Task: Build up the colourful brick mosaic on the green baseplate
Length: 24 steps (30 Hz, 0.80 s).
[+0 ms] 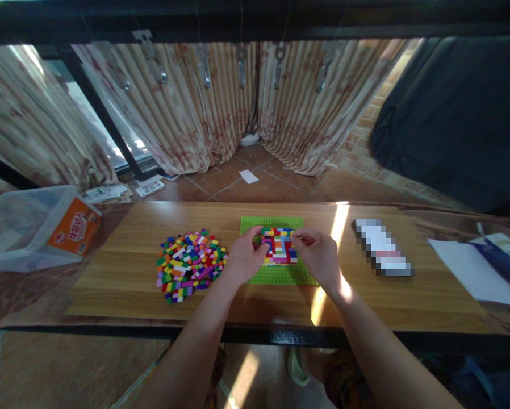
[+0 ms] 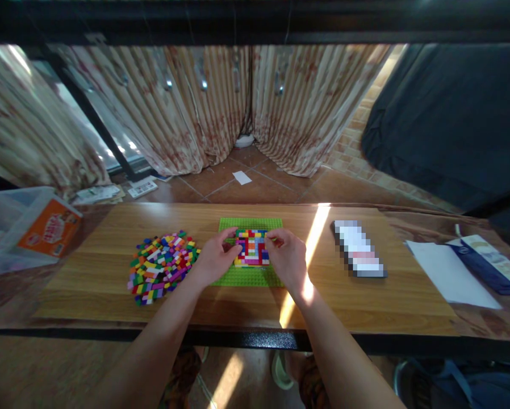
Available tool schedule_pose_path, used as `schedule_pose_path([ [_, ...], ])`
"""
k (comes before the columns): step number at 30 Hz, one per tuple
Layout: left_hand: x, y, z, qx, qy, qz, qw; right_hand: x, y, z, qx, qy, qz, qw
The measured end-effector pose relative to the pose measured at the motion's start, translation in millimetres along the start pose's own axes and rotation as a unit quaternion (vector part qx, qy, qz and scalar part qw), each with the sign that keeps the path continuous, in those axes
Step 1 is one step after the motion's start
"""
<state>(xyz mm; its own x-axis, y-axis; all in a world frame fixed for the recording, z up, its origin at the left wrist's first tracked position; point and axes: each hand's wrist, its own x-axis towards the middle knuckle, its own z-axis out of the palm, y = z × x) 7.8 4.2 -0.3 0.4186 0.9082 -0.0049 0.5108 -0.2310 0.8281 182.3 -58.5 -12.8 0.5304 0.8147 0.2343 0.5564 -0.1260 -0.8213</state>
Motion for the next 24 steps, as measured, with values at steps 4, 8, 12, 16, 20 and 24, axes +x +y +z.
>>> schedule_pose_path([
  [4,0.2,-0.5,0.3,0.0,-0.003,0.001,1.0,0.7,2.9,0.3,0.012,-0.005,-0.005,1.0],
  [8,0.5,-1.3,1.2,-0.001,-0.001,0.01,1.0,1.7,4.6,-1.1,0.015,-0.011,-0.007,1.0],
  [12,0.0,-0.8,1.7,-0.006,-0.002,0.009,1.0,3.9,6.5,-2.2,0.084,-0.008,0.021,0.996],
  [16,-0.9,1.3,0.7,-0.005,-0.006,0.006,1.0,8.4,8.4,0.7,0.148,0.009,0.066,0.987],
  [20,-1.6,2.8,-0.2,-0.003,-0.009,0.003,1.0,13.3,9.0,9.0,0.208,0.006,0.118,0.971],
  [24,-2.5,3.9,0.3,-0.003,-0.004,0.006,1.0,14.5,9.9,16.4,0.207,-0.015,0.128,0.97],
])
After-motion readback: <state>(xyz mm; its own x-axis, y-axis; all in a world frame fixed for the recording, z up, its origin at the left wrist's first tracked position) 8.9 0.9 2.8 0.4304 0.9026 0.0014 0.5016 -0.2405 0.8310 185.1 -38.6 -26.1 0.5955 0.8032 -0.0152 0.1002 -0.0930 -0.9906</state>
